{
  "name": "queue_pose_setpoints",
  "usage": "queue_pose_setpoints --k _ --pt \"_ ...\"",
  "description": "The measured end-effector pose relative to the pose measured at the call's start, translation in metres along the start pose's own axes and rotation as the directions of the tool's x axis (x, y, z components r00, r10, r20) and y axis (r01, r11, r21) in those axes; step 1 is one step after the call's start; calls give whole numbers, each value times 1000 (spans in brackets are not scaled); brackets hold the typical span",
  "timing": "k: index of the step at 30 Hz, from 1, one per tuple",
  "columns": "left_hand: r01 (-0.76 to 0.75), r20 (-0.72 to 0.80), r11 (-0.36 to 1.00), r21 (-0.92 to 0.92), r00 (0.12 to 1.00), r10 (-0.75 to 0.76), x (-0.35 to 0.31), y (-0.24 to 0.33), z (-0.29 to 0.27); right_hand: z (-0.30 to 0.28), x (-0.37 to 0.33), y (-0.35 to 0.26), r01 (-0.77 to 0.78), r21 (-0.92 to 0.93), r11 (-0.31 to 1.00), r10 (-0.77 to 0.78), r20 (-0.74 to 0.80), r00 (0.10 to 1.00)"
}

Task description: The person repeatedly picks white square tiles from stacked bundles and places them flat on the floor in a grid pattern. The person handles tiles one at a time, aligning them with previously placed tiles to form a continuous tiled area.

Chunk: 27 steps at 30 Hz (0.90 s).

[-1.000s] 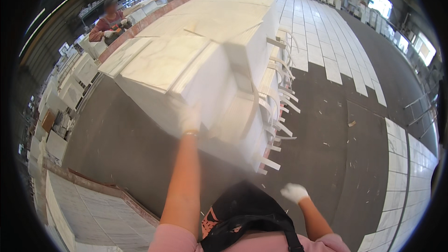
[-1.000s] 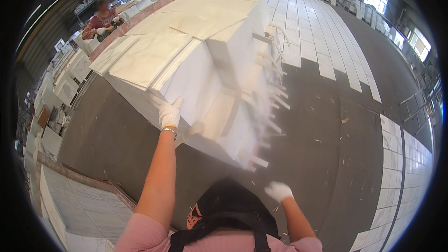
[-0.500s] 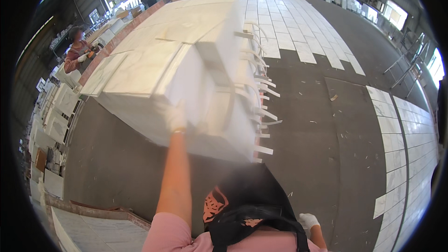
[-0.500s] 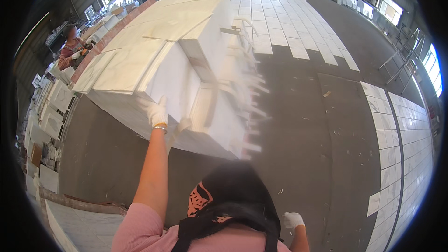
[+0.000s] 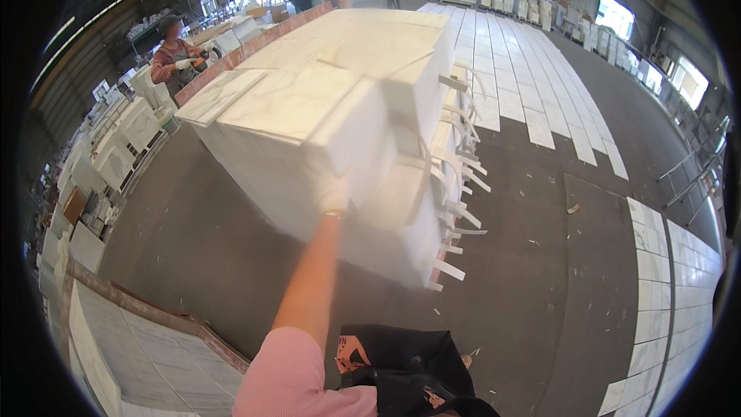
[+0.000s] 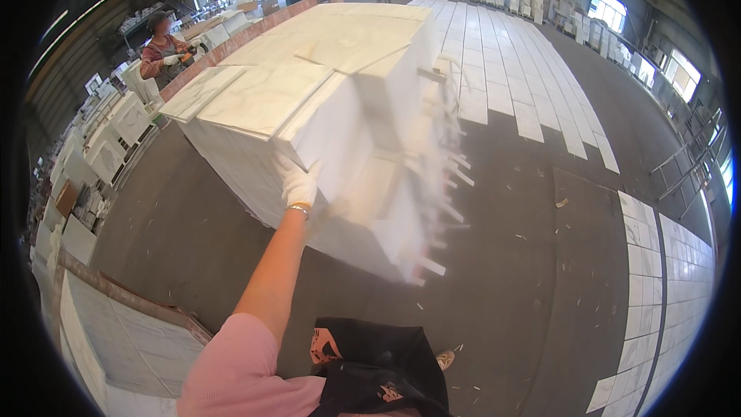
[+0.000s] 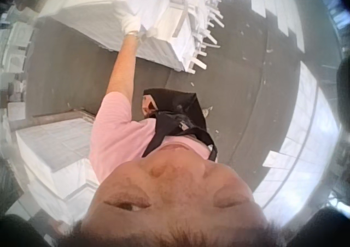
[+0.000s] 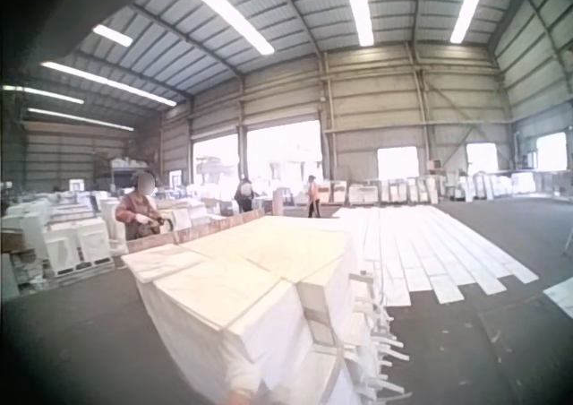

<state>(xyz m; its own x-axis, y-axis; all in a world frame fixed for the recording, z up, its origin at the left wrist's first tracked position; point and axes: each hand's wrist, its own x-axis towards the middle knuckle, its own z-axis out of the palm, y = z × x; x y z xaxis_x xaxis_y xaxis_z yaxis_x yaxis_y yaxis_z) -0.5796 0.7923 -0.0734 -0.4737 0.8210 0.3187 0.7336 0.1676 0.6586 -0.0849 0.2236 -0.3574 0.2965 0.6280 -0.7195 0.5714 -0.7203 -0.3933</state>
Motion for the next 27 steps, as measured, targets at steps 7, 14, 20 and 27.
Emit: queue_pose_setpoints --k 7,14,20,27 --pt "78 175 997 25 981 -82 -61 -49 15 -58 5 6 26 164 986 -20 -39 999" --pt "-157 842 912 380 467 -270 -242 -106 59 -97 -11 133 -17 149 989 30 -86 996" --pt "-80 880 877 474 79 -468 -368 -47 93 -112 -39 272 30 -359 933 -38 -15 999" --pt "-437 992 894 96 117 -50 -396 -32 181 -139 11 273 -41 755 655 272 -184 944"
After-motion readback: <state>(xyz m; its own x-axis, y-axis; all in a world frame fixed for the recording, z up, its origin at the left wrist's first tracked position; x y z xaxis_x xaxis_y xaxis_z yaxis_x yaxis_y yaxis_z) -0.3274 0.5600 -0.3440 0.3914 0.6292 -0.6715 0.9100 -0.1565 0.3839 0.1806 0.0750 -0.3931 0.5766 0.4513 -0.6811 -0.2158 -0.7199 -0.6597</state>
